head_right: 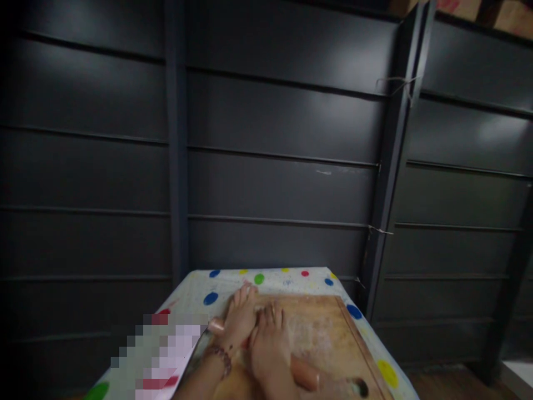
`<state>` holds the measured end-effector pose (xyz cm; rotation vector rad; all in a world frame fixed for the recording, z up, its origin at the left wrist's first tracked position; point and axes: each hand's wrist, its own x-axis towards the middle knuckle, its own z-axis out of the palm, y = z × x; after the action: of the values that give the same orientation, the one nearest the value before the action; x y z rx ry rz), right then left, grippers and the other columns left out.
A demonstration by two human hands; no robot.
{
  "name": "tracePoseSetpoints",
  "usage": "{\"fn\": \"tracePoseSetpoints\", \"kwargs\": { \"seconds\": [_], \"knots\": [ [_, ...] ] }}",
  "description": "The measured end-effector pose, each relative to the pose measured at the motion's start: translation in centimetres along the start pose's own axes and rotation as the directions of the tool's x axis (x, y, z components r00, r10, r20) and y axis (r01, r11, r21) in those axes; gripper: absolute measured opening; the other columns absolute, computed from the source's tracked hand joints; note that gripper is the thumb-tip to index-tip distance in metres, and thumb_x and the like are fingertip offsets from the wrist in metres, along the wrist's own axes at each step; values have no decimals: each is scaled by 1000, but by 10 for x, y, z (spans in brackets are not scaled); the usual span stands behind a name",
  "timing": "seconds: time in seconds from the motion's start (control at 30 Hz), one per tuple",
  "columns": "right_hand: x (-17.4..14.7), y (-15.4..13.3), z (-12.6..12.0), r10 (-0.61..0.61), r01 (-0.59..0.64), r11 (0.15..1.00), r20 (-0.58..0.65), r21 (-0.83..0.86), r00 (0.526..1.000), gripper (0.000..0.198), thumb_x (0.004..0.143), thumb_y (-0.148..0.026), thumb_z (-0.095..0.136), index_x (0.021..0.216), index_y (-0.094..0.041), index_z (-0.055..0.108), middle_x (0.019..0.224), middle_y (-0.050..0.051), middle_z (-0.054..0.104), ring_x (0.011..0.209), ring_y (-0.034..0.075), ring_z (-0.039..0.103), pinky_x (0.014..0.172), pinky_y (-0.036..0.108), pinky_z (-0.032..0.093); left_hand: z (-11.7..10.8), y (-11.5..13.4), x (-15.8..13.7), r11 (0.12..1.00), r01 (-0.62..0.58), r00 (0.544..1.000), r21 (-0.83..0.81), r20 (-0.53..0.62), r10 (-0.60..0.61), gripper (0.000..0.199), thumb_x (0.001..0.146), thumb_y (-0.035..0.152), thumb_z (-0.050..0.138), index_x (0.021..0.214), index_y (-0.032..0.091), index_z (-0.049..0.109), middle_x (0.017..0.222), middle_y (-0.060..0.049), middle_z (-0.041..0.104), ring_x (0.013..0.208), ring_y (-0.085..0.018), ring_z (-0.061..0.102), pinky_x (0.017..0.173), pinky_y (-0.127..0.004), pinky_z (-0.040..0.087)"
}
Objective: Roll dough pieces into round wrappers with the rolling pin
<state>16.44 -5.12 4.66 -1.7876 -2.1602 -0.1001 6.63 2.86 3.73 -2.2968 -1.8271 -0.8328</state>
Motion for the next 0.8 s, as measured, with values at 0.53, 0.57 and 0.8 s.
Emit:
{"fn": "tracePoseSetpoints", "kwargs": {
  "seconds": [0.53, 0.57, 0.8],
  "knots": [
    [13, 11, -3, -82, 75, 992, 62, 103, 995, 50, 99, -21, 27, 138, -13, 57, 146, 13, 53, 142, 25, 39, 116, 42, 30, -23, 2, -19, 989, 58, 997, 133, -53, -51, 33, 97, 27, 57, 129, 18, 57, 134, -10, 57, 117, -26, 58, 98, -48, 50],
    [18, 13, -2, -78, 73, 993, 59, 98, 995, 50, 99, -21, 27, 140, -12, 55, 148, 13, 50, 143, 25, 37, 116, 43, 30, -23, 3, -16, 990, 48, 997, 129, -58, -41, 33, 96, 33, 60, 127, 21, 58, 133, -9, 58, 115, -25, 59, 96, -48, 51],
    [0, 1, 0, -60, 58, 994, 17, 94, 998, 54, 98, -19, 29, 149, -10, 43, 156, 10, 39, 148, 26, 24, 122, 46, 15, -22, -1, -31, 991, 4, 999, 137, -46, 2, 32, 96, 25, 58, 128, 20, 58, 135, -10, 57, 121, -26, 56, 100, -47, 49]
  ]
}}
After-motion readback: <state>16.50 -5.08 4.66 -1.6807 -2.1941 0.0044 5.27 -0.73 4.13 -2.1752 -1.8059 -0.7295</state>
